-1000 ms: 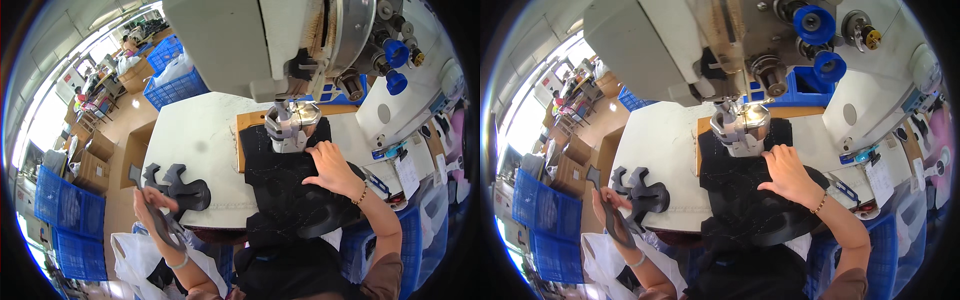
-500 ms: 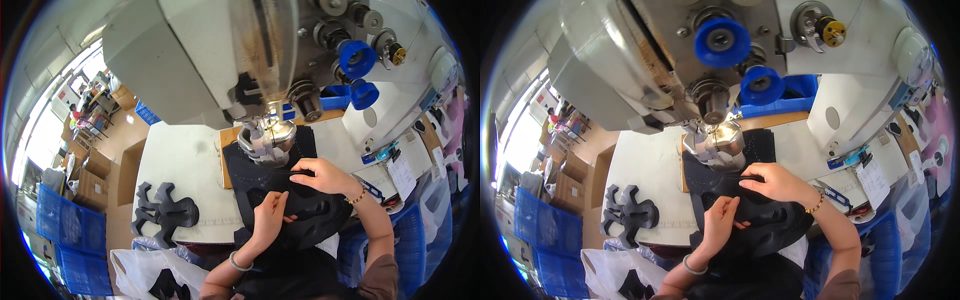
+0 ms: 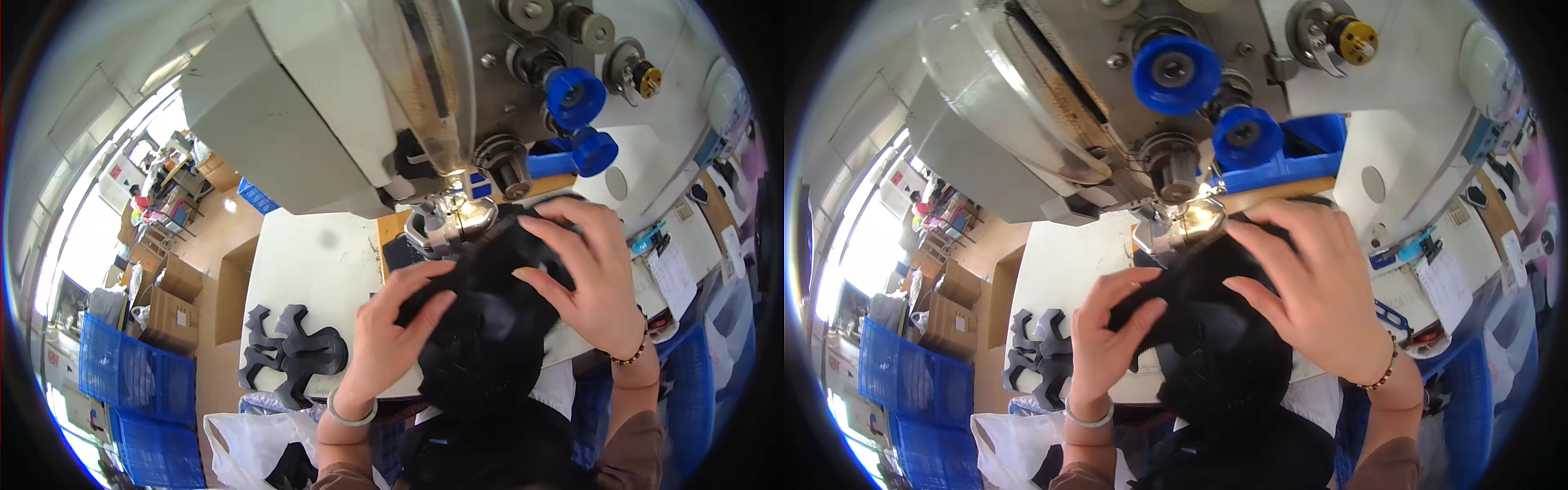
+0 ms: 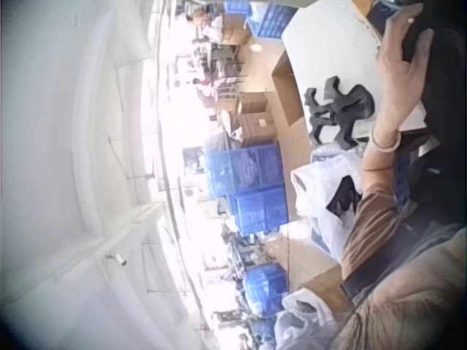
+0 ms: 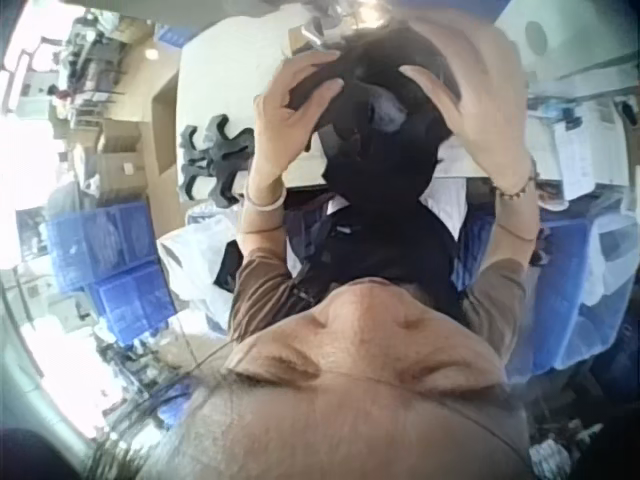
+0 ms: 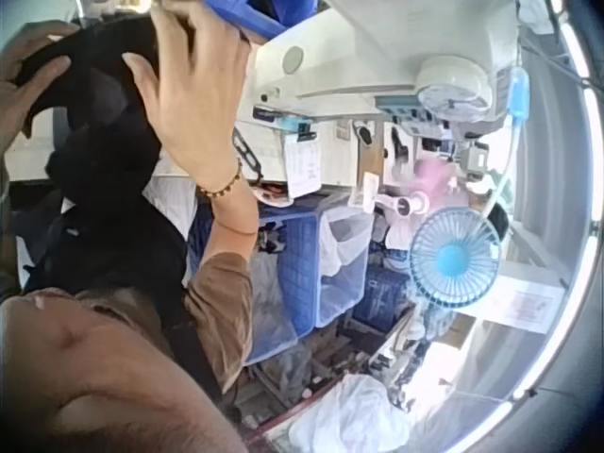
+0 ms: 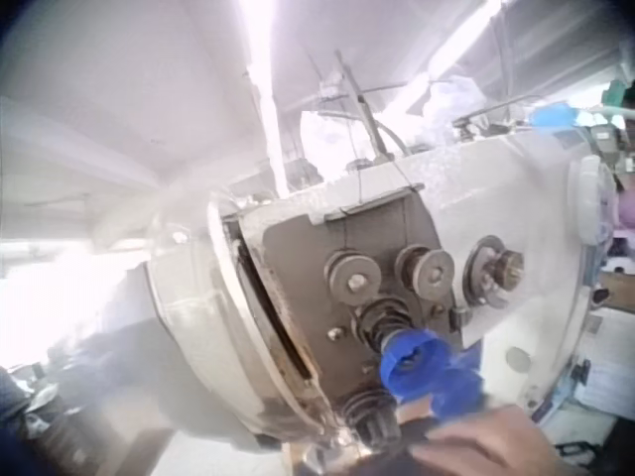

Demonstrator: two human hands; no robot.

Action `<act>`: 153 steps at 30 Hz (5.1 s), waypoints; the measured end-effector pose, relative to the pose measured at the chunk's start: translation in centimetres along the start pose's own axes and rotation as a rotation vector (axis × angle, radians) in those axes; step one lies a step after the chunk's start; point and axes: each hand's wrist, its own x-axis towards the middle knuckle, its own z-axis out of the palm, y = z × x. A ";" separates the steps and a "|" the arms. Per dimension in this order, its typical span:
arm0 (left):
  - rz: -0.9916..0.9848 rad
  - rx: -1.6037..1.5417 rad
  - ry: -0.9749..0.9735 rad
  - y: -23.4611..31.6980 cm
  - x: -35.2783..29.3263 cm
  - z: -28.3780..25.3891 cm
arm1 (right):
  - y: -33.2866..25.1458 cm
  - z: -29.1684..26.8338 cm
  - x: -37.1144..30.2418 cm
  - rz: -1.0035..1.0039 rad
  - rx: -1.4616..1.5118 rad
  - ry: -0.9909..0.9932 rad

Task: The person aligns and stitches cutout shoe upper pieces together using an industrial sewing machine, guiding the materials under the needle by hand.

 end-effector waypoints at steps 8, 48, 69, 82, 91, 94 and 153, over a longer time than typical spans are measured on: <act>-0.175 -0.334 0.134 -2.6 0.0 2.1 | -1.3 4.8 -8.8 1.065 1.298 -0.281; -0.277 -0.541 0.143 -5.3 0.1 3.0 | -2.2 8.5 -8.6 0.831 1.378 0.219; 0.135 0.163 0.218 -2.8 3.0 1.7 | 0.8 5.4 -3.2 0.927 1.685 -0.290; 0.193 0.240 0.289 -3.5 3.6 3.5 | 3.0 6.6 -3.0 1.009 1.693 -0.231; 0.366 0.370 0.355 -4.4 3.5 3.9 | 3.8 7.0 -2.8 1.018 1.552 -0.257; 0.388 0.437 0.380 -4.6 3.5 4.5 | 4.8 7.4 -3.2 1.016 1.585 -0.250; 0.208 0.188 0.399 -7.0 1.6 3.4 | 7.7 2.7 -3.3 0.566 0.871 -0.613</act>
